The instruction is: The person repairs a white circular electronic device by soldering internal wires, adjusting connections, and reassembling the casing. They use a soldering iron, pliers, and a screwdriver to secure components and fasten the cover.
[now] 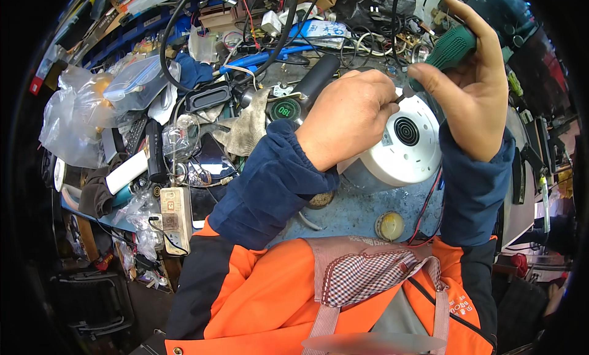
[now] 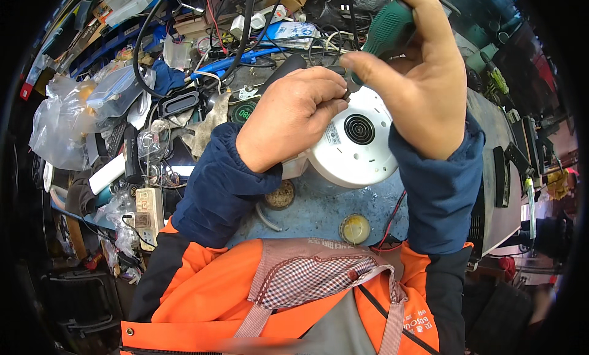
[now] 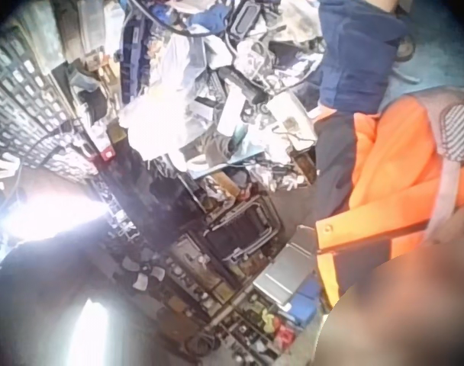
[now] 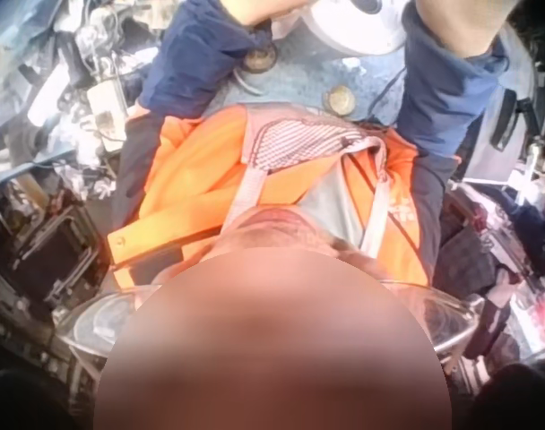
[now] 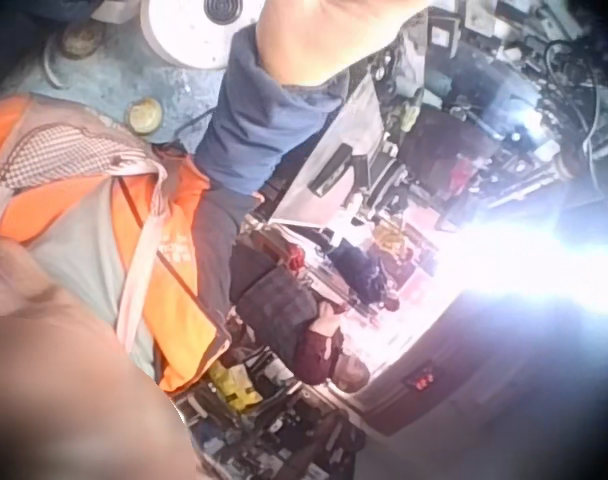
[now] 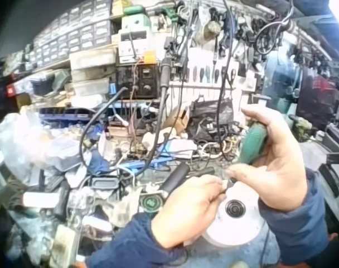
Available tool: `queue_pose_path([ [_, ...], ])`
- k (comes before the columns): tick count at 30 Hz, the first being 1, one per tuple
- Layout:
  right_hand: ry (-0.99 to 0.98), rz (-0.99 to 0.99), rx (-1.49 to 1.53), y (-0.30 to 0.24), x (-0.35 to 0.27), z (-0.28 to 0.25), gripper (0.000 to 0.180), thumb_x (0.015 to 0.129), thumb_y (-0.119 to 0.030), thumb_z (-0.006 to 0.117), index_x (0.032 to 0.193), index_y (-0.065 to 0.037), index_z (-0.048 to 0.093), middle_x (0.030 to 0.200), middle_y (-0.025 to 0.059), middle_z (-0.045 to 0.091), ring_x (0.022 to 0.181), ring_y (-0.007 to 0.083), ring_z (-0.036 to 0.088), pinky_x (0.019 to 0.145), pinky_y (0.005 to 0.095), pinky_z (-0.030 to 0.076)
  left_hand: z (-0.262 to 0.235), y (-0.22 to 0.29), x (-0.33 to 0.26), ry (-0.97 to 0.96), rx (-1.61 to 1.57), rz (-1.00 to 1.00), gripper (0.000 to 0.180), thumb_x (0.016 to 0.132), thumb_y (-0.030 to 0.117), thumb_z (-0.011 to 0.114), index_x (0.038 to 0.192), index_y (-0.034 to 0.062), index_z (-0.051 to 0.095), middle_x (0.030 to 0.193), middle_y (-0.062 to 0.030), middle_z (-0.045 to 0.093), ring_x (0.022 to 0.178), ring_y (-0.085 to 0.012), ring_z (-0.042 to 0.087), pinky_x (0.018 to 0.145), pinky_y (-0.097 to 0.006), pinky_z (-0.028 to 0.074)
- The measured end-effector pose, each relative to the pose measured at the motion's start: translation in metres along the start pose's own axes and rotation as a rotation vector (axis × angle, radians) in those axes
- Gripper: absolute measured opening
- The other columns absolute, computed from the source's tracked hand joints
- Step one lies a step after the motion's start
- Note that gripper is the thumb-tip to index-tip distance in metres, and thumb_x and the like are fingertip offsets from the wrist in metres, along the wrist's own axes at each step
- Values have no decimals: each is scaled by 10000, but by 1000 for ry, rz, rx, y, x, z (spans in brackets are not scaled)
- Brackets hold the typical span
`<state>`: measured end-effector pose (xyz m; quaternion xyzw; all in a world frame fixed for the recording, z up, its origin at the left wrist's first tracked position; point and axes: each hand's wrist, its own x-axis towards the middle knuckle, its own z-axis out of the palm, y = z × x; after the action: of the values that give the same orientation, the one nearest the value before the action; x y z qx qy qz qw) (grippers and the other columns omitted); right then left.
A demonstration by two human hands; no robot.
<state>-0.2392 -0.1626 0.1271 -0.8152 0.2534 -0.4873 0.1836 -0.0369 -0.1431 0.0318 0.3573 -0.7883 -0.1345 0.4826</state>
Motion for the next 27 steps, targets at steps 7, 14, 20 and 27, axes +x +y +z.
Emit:
queue_pose_path([
  [7, -64, 53, 288, -24, -9, 5, 805, 927, 181, 750, 1661, -17, 486, 1399, 168, 712, 1253, 282, 760, 1118, 392, 616, 0, 1, -8, -15, -113, -152, 471, 902, 207, 890, 1286, -27, 749, 1131, -223, 792, 1050, -417, 770, 955, -444, 597],
  [14, 129, 6, 119, -2, -11, 7, 798, 921, 146, 845, 1629, -39, 527, 1346, 123, 721, 1167, 173, 735, 993, 313, 646, -9, 5, -2, -136, -211, -256, 506, 941, 218, 870, 1360, -26, 724, 1160, -223, 800, 1072, -315, 792, 939, -404, 601],
  [20, 16, 250, 554, -26, -10, 14, 908, 901, 142, 790, 1704, -39, 408, 1532, 158, 615, 1402, 231, 630, 1152, 371, 525, -8, 0, -4, -152, -314, -345, 508, 942, 281, 830, 1339, -20, 730, 1082, -260, 811, 982, -416, 805, 887, -460, 623],
  [27, 47, 12, 150, -5, -10, 11, 874, 909, 66, 861, 1676, -43, 457, 1480, 114, 642, 1239, 161, 651, 1075, 302, 522, -21, -7, -2, -336, -574, -435, 747, 892, 150, 905, 1518, -116, 597, 1382, -245, 748, 1273, -294, 733, 1114, -378, 559],
])
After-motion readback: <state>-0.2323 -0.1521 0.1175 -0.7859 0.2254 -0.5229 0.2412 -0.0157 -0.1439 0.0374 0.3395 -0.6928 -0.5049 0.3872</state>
